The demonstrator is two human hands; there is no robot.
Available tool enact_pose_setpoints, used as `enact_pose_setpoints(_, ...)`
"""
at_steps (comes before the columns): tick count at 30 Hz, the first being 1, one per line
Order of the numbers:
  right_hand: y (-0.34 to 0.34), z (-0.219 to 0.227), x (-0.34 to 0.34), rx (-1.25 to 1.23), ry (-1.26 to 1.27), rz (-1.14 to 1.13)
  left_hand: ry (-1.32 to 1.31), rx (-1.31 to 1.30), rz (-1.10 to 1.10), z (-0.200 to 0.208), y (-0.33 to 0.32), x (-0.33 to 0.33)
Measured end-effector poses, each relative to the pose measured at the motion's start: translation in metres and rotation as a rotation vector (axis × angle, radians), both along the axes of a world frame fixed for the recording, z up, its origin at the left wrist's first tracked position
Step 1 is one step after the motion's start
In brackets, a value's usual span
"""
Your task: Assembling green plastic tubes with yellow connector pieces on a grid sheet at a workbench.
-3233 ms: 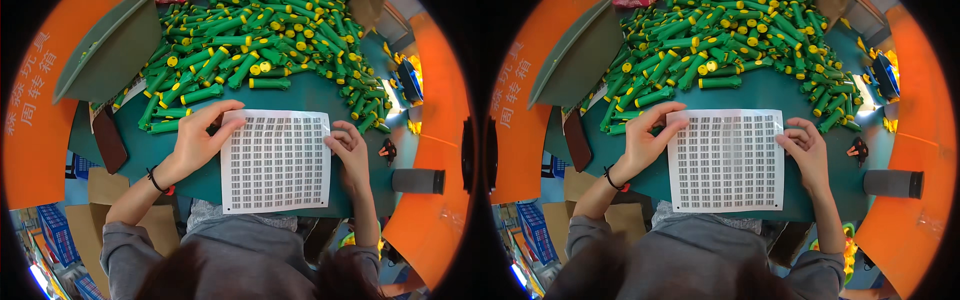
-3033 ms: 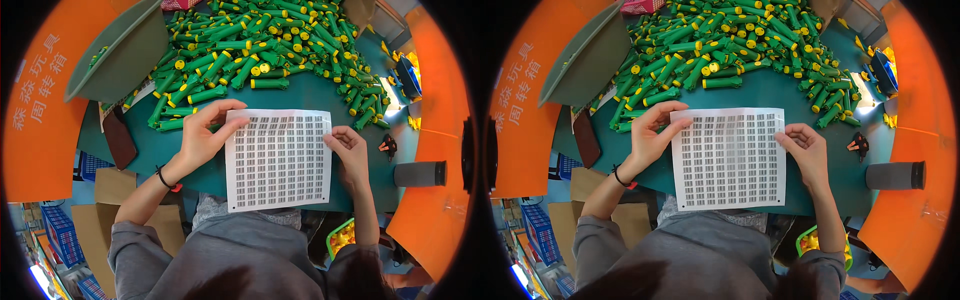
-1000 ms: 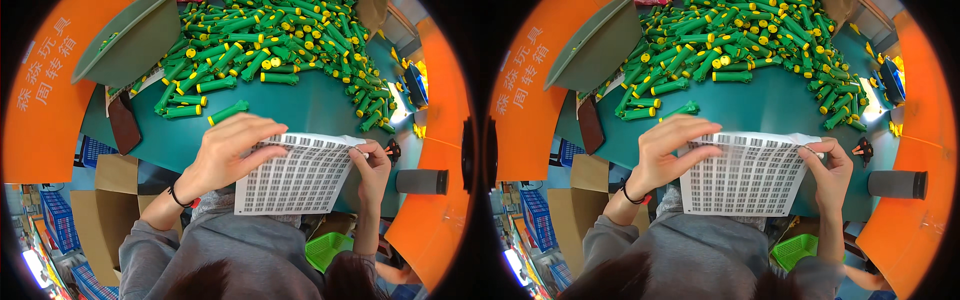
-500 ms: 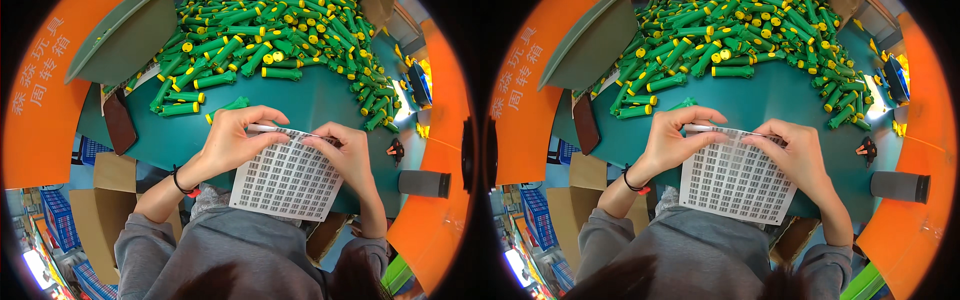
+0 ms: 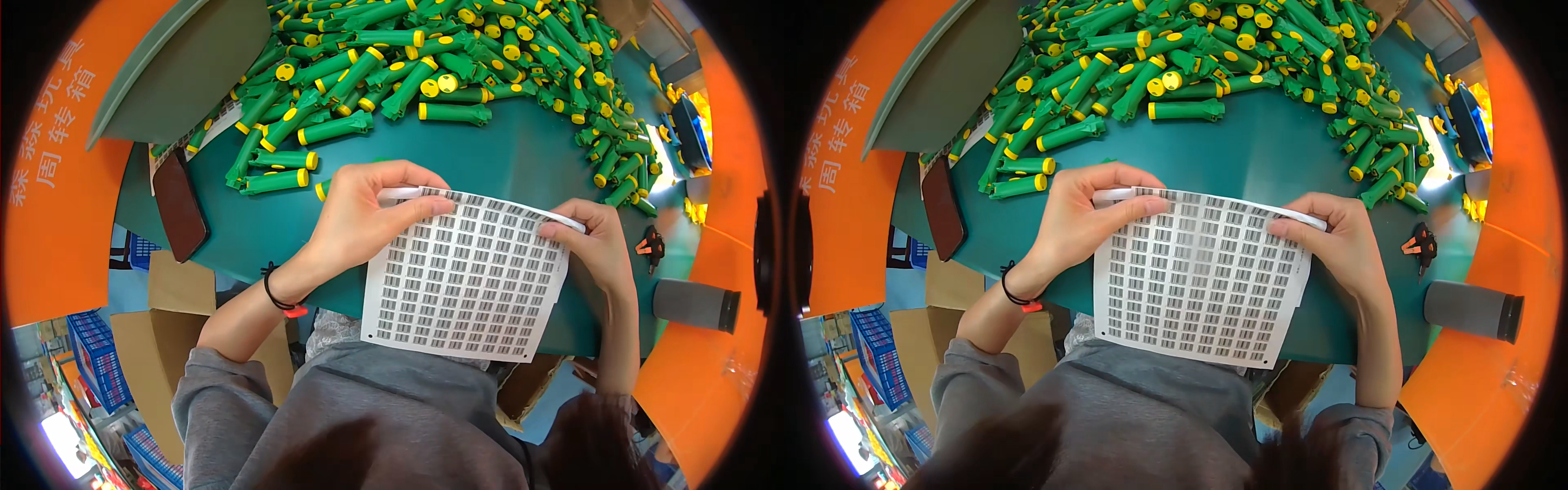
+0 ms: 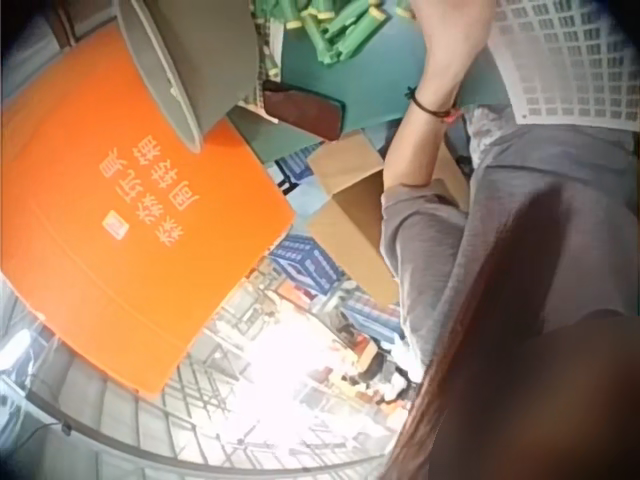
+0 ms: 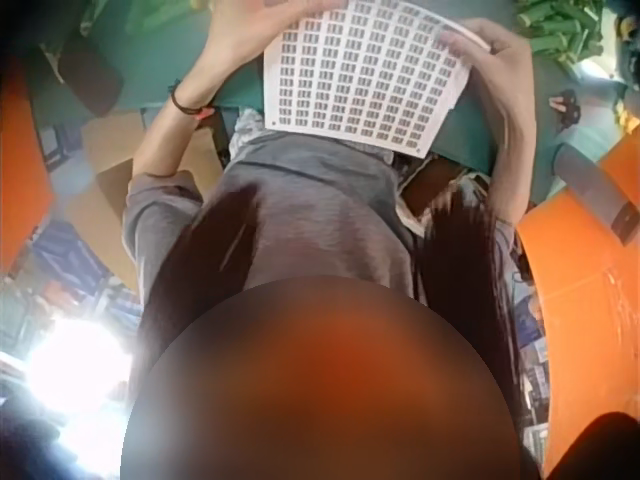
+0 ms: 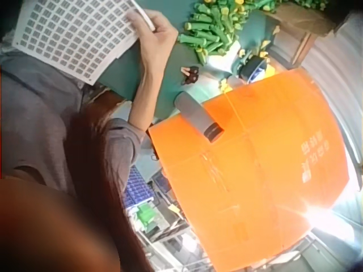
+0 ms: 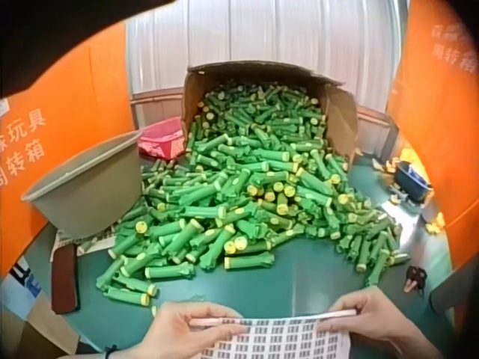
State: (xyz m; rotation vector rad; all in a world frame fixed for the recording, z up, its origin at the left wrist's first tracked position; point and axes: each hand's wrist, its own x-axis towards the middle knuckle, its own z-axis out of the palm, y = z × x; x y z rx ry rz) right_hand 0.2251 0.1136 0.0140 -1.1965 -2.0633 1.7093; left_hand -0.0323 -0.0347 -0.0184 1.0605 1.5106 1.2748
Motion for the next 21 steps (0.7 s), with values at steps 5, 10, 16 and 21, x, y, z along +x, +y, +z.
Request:
enact_pose_setpoints(5, 0.009, -0.005, 0.005, -0.139, -0.057, 0.053, 0.078, 0.063, 0.028, 0.002, 0.003, 0.008)
enact_pose_setpoints(10, 0.000, -0.011, -0.002, 0.123, 0.304, -0.112, -0.052, 0.015, 0.079, -0.002, 0.005, -0.001)
enact_pose_setpoints(16, 0.007, -0.024, 0.025, 0.114, 0.116, -0.113, -0.046, 0.018, 0.018, -0.001, 0.009, -0.007)
enact_pose_setpoints(21, 0.004, -0.011, 0.014, 0.362, 0.051, -0.004, 0.017, 0.076, -0.039, -0.011, 0.013, -0.005)
